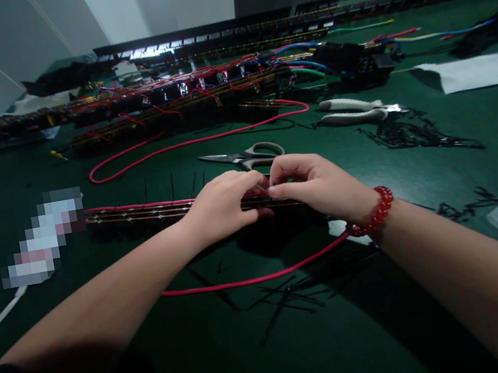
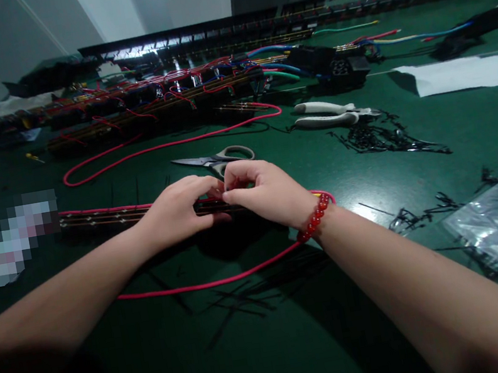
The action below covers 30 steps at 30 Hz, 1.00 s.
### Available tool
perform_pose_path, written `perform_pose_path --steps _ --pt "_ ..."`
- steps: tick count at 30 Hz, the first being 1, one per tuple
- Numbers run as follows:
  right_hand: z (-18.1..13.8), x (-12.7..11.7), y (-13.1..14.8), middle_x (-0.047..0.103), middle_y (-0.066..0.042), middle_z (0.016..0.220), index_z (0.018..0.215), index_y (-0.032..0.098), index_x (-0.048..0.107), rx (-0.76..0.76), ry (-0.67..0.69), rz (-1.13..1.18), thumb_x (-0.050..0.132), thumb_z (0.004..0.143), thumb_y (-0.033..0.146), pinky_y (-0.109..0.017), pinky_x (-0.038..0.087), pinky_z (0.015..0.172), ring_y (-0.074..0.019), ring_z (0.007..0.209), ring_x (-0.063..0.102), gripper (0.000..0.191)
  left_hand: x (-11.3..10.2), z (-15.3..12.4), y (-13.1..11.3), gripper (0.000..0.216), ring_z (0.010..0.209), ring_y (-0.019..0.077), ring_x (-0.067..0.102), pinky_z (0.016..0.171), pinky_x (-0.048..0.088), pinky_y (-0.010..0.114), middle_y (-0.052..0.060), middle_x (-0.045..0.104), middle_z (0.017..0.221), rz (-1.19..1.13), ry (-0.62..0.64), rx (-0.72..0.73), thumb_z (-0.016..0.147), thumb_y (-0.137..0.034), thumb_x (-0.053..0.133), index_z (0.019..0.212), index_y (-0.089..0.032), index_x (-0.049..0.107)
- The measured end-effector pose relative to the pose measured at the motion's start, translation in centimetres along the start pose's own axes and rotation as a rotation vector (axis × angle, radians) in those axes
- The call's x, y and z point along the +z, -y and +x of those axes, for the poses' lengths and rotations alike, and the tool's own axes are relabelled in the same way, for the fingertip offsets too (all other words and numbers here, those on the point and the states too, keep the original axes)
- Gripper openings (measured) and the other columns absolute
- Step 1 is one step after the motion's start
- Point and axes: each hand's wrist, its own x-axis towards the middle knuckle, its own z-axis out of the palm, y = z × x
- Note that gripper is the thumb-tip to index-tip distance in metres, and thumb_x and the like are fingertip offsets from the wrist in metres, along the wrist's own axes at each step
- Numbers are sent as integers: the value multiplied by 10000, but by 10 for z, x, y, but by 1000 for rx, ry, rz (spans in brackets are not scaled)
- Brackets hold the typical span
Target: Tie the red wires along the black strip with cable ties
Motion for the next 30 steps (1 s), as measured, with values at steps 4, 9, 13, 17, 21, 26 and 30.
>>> perform_pose_path --steps 4,9,13,17,21,26,30 --pt "-1 -5 4 557 28 646 667 188 604 -18 92 -78 647 759 253 -267 368 600 -120 621 491 120 -1 0 0 293 943 234 608 803 452 343 50 678 1006 0 17 -5 813 -397 681 1014 -201 598" --pt "-3 -13 9 609 11 675 694 199 644 -64 188 -251 647 780 260 -274 384 624 -142 668 535 106 -1 1 0 336 1016 239 599 882 453 370 49 678 1071 -40 29 -1 806 -329 686 1101 -206 583" --pt "-2 -15 6 631 2 716 713 199 652 -118 237 -306 639 789 261 -278 402 654 -152 706 553 99 0 0 2 352 1055 246 578 915 453 384 64 661 1106 -51 30 16 811 -323 678 1122 -197 571" --pt "-1 -14 0 650 -8 741 724 191 655 -149 219 -318 625 797 249 -279 415 669 -154 717 569 98 0 0 2 363 1060 251 562 925 452 393 78 642 1121 -15 28 17 811 -319 660 1133 -186 560" --pt "0 -11 -4 641 -7 721 712 185 647 -187 180 -344 619 796 235 -273 421 662 -148 699 574 102 0 1 1 364 1032 259 574 901 457 399 75 653 1085 15 63 -7 826 -348 620 1146 -192 550" --pt "0 -9 -6 665 -14 747 710 191 630 -250 170 -362 617 793 212 -269 434 662 -147 704 583 87 0 1 0 378 1027 269 598 877 463 398 64 670 1069 38 86 -58 814 -358 607 1160 -219 546" --pt "0 -9 -7 675 -17 763 712 196 628 -274 179 -353 616 793 200 -273 442 674 -152 722 594 82 0 1 -1 365 1012 270 605 866 467 401 64 676 1046 19 85 -76 802 -354 611 1136 -218 555"
